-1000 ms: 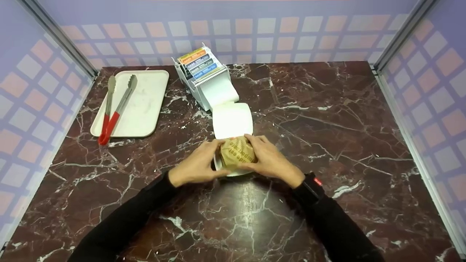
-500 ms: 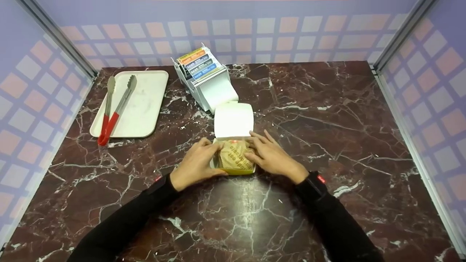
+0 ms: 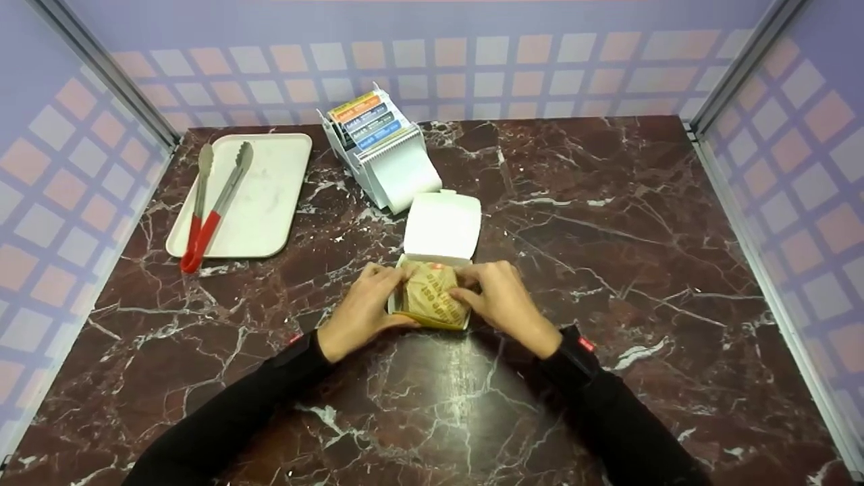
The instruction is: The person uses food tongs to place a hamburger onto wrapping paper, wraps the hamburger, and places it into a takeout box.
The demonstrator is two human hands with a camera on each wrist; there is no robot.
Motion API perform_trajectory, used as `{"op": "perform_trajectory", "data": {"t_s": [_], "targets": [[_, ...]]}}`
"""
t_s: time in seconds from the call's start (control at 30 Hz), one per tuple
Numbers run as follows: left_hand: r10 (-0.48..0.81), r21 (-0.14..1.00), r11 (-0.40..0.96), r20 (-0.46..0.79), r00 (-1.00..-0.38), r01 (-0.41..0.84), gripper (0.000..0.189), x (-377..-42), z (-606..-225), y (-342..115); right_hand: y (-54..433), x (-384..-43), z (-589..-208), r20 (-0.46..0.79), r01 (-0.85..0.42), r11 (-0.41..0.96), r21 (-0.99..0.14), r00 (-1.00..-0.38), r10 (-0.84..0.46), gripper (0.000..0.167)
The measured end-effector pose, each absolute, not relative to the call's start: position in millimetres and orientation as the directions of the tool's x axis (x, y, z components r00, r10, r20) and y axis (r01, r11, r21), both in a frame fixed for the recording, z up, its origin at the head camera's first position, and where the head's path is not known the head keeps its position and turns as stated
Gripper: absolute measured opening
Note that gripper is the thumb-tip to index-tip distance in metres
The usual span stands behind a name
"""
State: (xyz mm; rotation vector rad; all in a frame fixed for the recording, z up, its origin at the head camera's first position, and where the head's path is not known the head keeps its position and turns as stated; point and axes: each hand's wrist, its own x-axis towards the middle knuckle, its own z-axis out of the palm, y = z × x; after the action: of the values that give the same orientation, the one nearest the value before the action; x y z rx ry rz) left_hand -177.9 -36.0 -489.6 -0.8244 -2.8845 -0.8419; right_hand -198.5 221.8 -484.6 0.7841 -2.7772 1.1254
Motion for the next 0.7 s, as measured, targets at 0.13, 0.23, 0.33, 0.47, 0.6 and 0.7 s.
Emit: {"op": "perform_trajectory", "data": {"t_s": [0.13, 0.23, 0.33, 0.47, 0.6, 0.7], "targets": [[0.478, 0.473, 0.716, 0.203, -0.855, 0.513, 0.097, -177, -489, -35, 227, -199, -474, 0.056, -0.372, 0.596, -0.712, -0.875, -0.480, 0.044], [0.487, 0.471, 0.715, 0.194, -0.852, 0.516, 0.104, -178, -489, -35, 230, -201, -469, -0.013, -0.344, 0.591, -0.730, -0.857, -0.515, 0.053], [0.498, 0.495, 0.705, 0.163, -0.852, 0.507, 0.107, -179, -487, -36, 229, -203, -471, -0.015, -0.349, 0.600, -0.720, -0.856, -0.516, 0.055], [0.522, 0.519, 0.696, 0.107, -0.846, 0.495, 0.110, -180, -485, -36, 228, -206, -478, 0.047, -0.379, 0.648, -0.661, -0.882, -0.469, 0.052], [0.548, 0.555, 0.678, 0.057, -0.834, 0.483, 0.108, -183, -484, -36, 227, -209, -485, 0.071, -0.376, 0.616, -0.693, -0.885, -0.460, 0.049], [0.547, 0.628, 0.648, 0.011, -0.837, 0.431, 0.087, -187, -483, -38, 228, -210, -489, 0.058, -0.355, 0.562, -0.747, -0.877, -0.477, 0.046]]}}
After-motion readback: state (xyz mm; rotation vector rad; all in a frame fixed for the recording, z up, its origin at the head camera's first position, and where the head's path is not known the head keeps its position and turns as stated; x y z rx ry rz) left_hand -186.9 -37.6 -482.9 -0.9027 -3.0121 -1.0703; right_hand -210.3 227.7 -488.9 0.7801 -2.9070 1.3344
